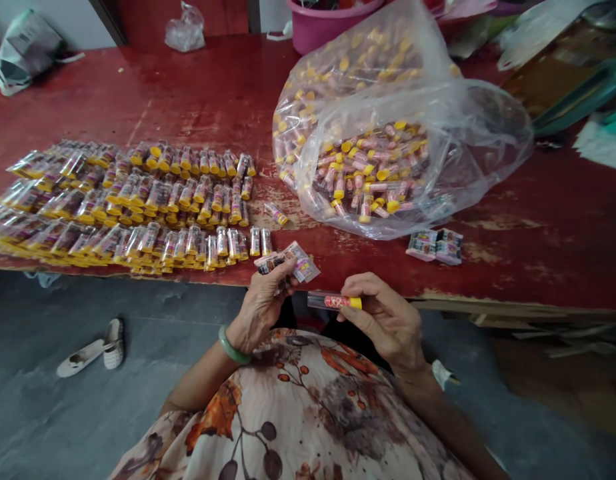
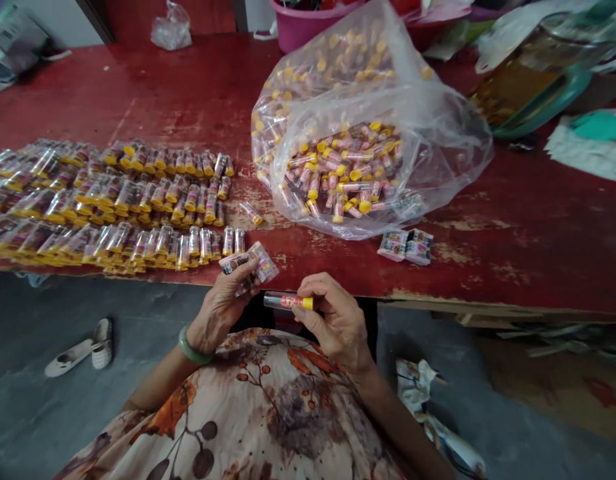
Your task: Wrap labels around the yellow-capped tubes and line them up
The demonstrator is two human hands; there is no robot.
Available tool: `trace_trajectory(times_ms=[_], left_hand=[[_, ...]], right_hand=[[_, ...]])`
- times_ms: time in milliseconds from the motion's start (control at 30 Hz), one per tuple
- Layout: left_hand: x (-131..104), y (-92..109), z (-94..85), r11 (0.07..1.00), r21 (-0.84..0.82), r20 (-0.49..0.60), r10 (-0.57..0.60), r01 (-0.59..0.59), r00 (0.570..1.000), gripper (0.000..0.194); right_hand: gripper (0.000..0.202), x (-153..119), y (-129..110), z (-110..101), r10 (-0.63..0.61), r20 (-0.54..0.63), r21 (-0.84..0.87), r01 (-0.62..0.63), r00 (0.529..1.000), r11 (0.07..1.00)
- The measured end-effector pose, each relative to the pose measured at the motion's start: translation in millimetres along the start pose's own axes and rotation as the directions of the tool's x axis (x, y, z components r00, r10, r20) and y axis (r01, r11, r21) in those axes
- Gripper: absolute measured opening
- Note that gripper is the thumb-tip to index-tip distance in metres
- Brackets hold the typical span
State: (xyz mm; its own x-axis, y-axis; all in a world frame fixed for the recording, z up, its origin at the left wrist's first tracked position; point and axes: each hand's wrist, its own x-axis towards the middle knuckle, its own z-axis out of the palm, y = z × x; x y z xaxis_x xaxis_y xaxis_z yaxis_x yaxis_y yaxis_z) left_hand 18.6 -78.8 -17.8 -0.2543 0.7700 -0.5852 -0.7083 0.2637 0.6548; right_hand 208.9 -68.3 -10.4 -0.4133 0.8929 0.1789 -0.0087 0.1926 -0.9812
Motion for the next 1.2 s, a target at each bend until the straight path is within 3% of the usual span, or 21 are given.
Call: trace_trajectory(times_ms=[133, 300, 600, 700, 767, 833, 933, 1067, 1200], left_hand=[[0.2, -0.9, -3.4, 0.998, 0.017, -0.017, -0.059, 0.060, 0.998, 0.034], [0.2, -2.3, -3.4, 1.000, 0.001, 0.073, -0.022, 0.022, 0.997, 0.031], [-2.9, -5.1, -3.9, 0.999, -0.041, 0.094, 0.001, 0.003, 0.996, 0.033], [-7.8, -3.9, -2.4, 0.999, -0.028, 0.100, -0.039, 0.042, 0.994, 0.032], [-11.4, -2.6, -1.1, 0.995, -0.022, 0.091, -0.092, 0.094, 0.992, 0.033], [-13.8, -2.0, -0.2, 0.991, -0.028, 0.078, -0.132, 0.134, 0.988, 0.035], [-14.4, -3.8, 0.0, 0.994, -0.047, 0.083, -0.092, 0.096, 0.992, 0.037], [-12.6, -8.1, -1.5, 0.999, -0.029, 0.132, 0.044, -0.041, 0.990, 0.034], [-12.1, -9.6, -4.1, 0.994, -0.005, 0.151, 0.112, -0.112, 0.982, 0.033]], right_hand=[[0.010, -2.2, 3.1, -1.3, -0.028, -0.019, -0.006, 0.028, 0.999, 1.000], [0.014, -4.5, 7.4, 4.2, -0.025, -0.096, 0.121, 0.037, 0.995, 0.992], [0.016, -5.7, 3.0, 12.9, -0.075, -0.194, 0.159, 0.107, 0.978, 0.981], [0.016, -2.9, 4.3, 15.7, -0.147, -0.215, 0.086, 0.169, 0.966, 0.982], [0.018, -1.9, 7.0, 16.6, -0.259, -0.235, -0.085, 0.246, 0.937, 0.966], [0.023, -2.6, 10.1, 17.1, -0.416, -0.220, -0.324, 0.336, 0.882, 0.884], [0.030, -6.2, 13.4, 18.6, -0.569, -0.129, -0.568, 0.410, 0.812, 0.714], [0.038, -11.7, 15.0, 22.5, -0.628, -0.015, -0.703, 0.438, 0.778, 0.560], [0.042, -13.9, 17.7, 28.4, -0.696, 0.096, -0.794, 0.476, 0.712, 0.378]])
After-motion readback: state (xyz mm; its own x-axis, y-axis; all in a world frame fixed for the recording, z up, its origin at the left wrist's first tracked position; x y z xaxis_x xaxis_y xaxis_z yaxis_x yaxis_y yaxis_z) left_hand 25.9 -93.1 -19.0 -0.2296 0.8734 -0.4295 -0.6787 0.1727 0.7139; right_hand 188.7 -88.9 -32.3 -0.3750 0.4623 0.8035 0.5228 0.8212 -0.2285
